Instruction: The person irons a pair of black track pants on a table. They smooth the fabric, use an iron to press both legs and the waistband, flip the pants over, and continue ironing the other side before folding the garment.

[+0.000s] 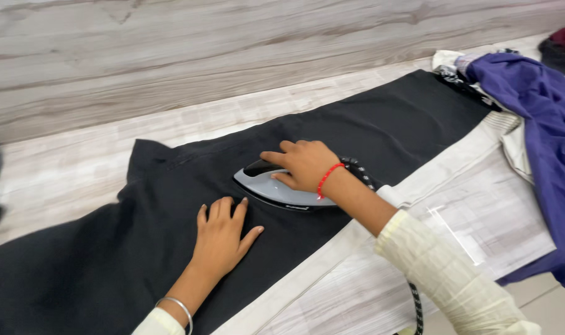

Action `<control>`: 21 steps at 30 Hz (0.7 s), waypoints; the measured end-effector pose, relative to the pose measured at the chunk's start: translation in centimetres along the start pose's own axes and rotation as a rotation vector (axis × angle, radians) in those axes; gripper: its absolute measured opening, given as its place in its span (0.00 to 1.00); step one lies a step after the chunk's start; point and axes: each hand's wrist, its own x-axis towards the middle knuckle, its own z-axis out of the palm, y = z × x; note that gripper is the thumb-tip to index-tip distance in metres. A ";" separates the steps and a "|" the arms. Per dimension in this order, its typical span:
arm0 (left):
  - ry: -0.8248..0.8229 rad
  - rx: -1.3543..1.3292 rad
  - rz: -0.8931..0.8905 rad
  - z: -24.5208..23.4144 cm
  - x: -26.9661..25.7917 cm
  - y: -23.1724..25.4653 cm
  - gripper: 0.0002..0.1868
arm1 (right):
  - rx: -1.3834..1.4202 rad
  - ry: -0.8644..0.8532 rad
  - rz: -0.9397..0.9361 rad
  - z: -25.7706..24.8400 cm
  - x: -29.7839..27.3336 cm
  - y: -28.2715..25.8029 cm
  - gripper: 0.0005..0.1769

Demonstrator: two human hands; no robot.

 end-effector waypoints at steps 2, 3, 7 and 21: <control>0.183 -0.055 0.086 0.7 0.6 -0.2 0.38 | -0.054 0.079 0.124 1.0 0.7 -0.5 0.27; 0.291 -0.099 0.160 1.1 0.9 -0.5 0.38 | -0.083 0.118 0.186 1.6 1.0 -0.6 0.28; 0.203 -0.160 0.211 2.0 1.2 -1.3 0.41 | -0.143 0.069 0.298 2.5 1.8 -1.2 0.26; -0.089 0.283 0.097 5.5 2.5 -2.6 0.51 | -0.093 0.145 0.304 2.7 1.3 -0.9 0.25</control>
